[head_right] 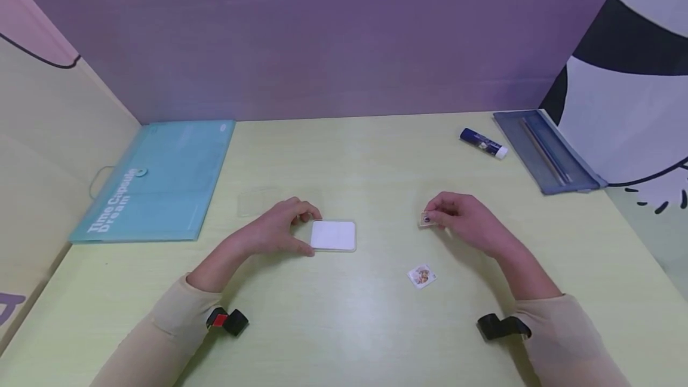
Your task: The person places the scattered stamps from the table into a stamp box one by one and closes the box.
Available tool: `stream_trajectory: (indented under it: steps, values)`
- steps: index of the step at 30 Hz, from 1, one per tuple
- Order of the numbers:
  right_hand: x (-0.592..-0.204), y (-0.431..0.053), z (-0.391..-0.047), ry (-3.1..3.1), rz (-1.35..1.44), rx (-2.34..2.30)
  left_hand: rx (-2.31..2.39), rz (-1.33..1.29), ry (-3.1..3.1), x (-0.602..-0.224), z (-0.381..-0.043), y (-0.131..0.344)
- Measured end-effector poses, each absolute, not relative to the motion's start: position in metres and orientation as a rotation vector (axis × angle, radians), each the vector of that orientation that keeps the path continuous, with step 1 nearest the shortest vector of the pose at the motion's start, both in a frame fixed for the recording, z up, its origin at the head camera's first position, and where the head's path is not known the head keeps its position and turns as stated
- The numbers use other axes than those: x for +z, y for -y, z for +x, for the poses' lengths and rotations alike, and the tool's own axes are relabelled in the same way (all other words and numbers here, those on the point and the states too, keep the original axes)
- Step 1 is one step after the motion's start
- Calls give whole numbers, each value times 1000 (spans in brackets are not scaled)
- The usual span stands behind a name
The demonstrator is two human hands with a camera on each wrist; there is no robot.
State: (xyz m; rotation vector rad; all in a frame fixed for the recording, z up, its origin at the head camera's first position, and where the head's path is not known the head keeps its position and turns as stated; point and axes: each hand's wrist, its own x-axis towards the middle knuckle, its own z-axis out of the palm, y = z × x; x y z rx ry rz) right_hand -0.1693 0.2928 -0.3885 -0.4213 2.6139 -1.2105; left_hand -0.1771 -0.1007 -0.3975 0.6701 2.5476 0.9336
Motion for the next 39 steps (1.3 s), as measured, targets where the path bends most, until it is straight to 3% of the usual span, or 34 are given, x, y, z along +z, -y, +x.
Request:
stream_trajectory:
  steps: [39]
  values:
    - [-393, -251, -179, -2520, -473, -1259, 922, 704, -2561, -399, -178, 101]
